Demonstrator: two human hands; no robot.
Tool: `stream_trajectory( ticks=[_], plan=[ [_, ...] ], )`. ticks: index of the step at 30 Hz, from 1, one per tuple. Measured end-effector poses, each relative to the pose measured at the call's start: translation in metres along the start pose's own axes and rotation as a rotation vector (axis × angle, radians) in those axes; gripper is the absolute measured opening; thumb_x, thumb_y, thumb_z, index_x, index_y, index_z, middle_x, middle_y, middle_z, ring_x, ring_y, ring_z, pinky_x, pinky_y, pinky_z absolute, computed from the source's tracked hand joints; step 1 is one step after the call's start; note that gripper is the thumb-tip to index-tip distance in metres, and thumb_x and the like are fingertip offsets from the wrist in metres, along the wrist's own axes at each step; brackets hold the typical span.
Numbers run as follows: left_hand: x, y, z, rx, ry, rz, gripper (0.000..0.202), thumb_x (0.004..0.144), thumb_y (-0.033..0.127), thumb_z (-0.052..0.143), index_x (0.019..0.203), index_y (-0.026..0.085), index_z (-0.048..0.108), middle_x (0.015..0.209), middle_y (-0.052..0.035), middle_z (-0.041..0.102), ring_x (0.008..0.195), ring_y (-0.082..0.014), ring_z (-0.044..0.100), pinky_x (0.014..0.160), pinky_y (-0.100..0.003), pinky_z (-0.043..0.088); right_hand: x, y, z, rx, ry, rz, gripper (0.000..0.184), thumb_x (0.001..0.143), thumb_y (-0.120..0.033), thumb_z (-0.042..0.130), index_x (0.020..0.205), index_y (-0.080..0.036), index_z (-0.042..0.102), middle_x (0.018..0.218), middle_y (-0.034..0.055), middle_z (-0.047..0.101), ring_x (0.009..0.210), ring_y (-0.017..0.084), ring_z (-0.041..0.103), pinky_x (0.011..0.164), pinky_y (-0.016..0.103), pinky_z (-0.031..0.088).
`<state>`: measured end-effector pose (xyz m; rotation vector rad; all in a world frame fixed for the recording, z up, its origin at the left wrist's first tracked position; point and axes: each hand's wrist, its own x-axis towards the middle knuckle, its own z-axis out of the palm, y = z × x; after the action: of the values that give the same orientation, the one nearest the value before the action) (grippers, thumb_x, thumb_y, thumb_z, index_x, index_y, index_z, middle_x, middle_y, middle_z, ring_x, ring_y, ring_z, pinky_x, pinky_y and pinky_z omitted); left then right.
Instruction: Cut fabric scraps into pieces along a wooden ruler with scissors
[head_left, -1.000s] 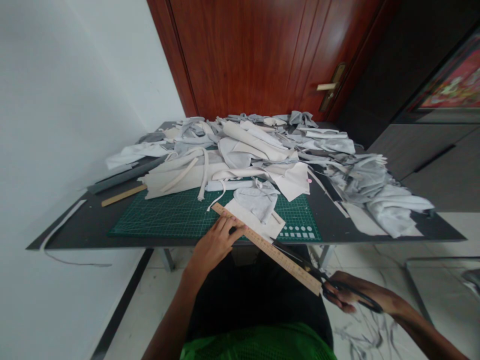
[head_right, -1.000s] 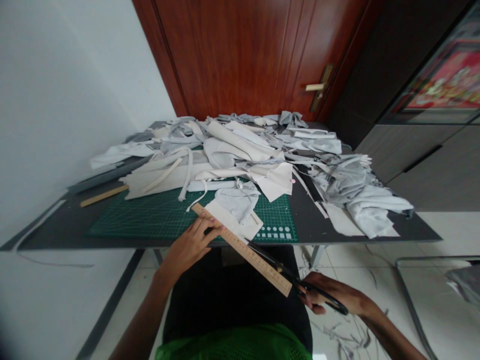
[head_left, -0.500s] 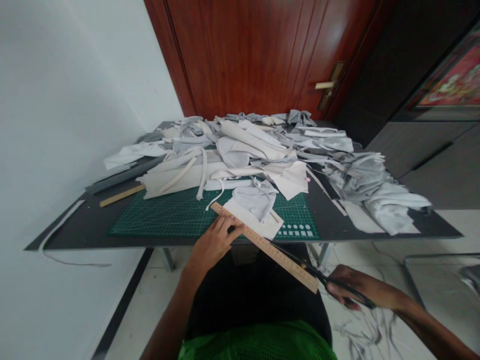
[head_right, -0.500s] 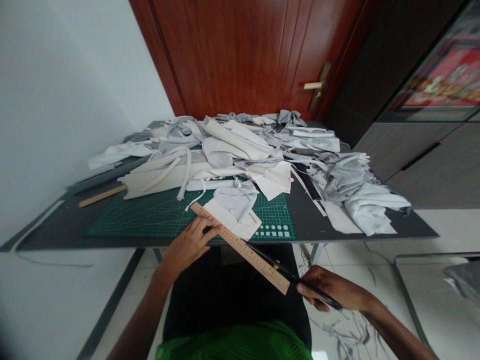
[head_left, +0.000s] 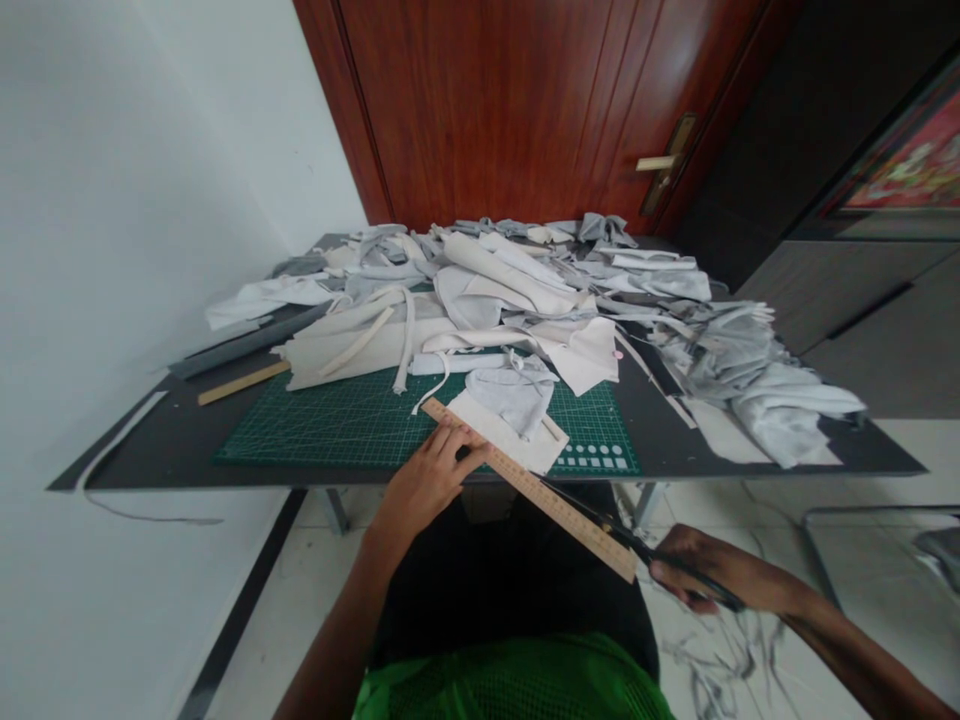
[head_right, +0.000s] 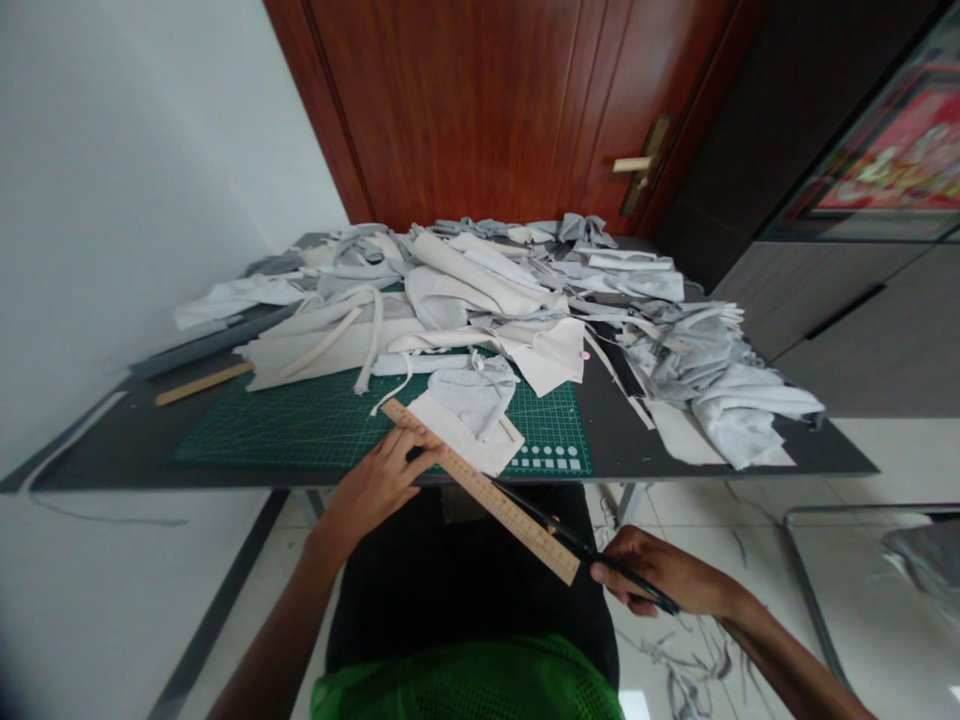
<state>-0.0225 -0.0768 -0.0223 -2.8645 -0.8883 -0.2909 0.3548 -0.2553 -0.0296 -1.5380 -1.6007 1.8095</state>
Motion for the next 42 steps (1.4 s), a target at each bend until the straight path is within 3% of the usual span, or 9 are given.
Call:
stream_trajectory(
  ticks=[7,15,26,29,35,42],
  plan=[
    [0.001,0.000,-0.001,-0.008,0.020,0.005,0.080,0.074,0.005,0.084,0.144,0.028,0.052,0.139,-0.0118,0.055,0.143,-0.0362,0.048,0.115,-0.051,0.049,-0.001,-0.005,0.001,0.045,-0.003,0.027,0.075,0.078,-0.094,0.051,0.062,-0.021,0.045,0.053,-0.0049,0.039,0.044,0.006,0.034,0.044,0.023,0.023],
    [0.002,0.001,-0.004,-0.006,-0.002,0.006,0.078,0.075,0.006,0.084,0.143,0.027,0.053,0.137,-0.0121,0.055,0.142,-0.0363,0.048,0.116,-0.052,0.048,-0.005,-0.011,0.003,0.152,0.021,0.104,0.072,0.073,-0.092,0.060,0.072,-0.021,0.046,0.068,-0.0032,0.047,0.051,0.007,0.039,0.049,0.024,0.029],
    [0.001,0.000,-0.001,0.005,-0.005,0.008,0.078,0.074,0.006,0.085,0.142,0.027,0.054,0.139,-0.0132,0.054,0.140,-0.0365,0.050,0.115,-0.051,0.049,0.001,0.011,0.016,0.201,0.027,-0.023,0.068,0.078,-0.086,0.062,0.069,-0.022,0.042,0.064,-0.0051,0.040,0.048,0.006,0.033,0.046,0.023,0.025],
    [0.000,0.000,-0.001,-0.015,0.001,-0.007,0.079,0.075,0.005,0.084,0.144,0.028,0.053,0.141,-0.0130,0.054,0.142,-0.0358,0.049,0.115,-0.051,0.048,0.001,0.011,0.014,0.164,-0.002,-0.020,0.069,0.081,-0.086,0.058,0.067,-0.020,0.044,0.063,-0.0042,0.042,0.048,0.006,0.035,0.046,0.023,0.024],
    [0.002,0.001,-0.003,-0.028,-0.007,-0.006,0.077,0.076,0.006,0.084,0.144,0.027,0.054,0.141,-0.0142,0.055,0.143,-0.0372,0.048,0.115,-0.052,0.048,-0.001,0.005,0.008,0.057,0.037,-0.023,0.066,0.088,-0.083,0.054,0.072,-0.019,0.049,0.071,-0.0024,0.046,0.051,0.007,0.041,0.052,0.025,0.035],
    [0.002,0.002,-0.005,-0.054,-0.001,-0.011,0.076,0.077,0.004,0.082,0.144,0.026,0.054,0.140,-0.0138,0.056,0.144,-0.0364,0.047,0.117,-0.053,0.046,-0.005,-0.008,0.003,-0.093,0.075,-0.019,0.070,0.086,-0.088,0.049,0.069,-0.020,0.054,0.058,-0.0026,0.047,0.051,0.011,0.039,0.053,0.027,0.037]
  ],
)
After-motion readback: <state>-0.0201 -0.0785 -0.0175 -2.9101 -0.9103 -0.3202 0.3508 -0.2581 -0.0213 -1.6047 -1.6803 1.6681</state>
